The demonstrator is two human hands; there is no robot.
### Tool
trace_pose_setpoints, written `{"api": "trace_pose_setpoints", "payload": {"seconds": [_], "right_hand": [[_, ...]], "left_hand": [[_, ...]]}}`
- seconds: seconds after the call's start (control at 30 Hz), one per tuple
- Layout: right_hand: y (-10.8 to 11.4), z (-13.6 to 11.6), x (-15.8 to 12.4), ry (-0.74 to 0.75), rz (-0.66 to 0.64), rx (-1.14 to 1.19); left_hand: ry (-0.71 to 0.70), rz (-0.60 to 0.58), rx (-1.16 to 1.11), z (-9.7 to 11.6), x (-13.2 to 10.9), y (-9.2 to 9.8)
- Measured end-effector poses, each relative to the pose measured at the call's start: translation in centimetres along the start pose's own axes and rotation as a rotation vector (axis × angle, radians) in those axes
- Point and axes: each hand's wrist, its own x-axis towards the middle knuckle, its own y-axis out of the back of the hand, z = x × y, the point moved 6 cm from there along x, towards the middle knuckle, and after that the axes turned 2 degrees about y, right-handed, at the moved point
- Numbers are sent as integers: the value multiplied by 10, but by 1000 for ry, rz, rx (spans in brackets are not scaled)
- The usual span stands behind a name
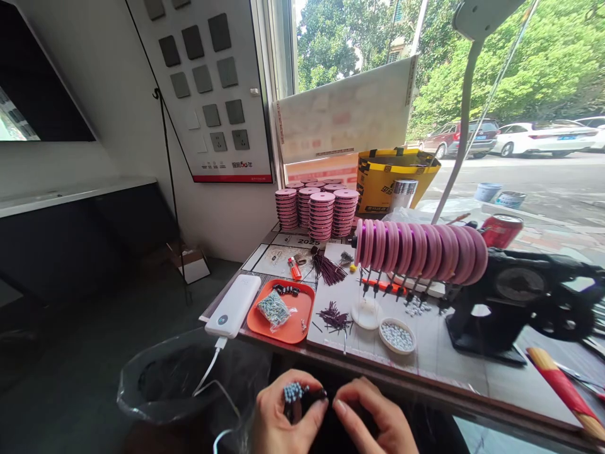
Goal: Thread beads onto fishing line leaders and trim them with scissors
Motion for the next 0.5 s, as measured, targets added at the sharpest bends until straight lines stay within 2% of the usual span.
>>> {"api": "trace_pose_setpoints", "payload": {"seconds": [0.1,0.2,0.4,0.5], "right_hand": [[-4,-2,0,168,-106,-179],[-5,-5,-1,288,-88,-315],[-5,-5,1,272,-70,-338],[-5,-5,0,256,-74,-328]], "left_hand": [[-34,8,-32,6,0,1],[-72,16,-63,10,0,1],[-118,-46,-106,12,0,-4],[-37,-94,-111,8,-1,-2]]}}
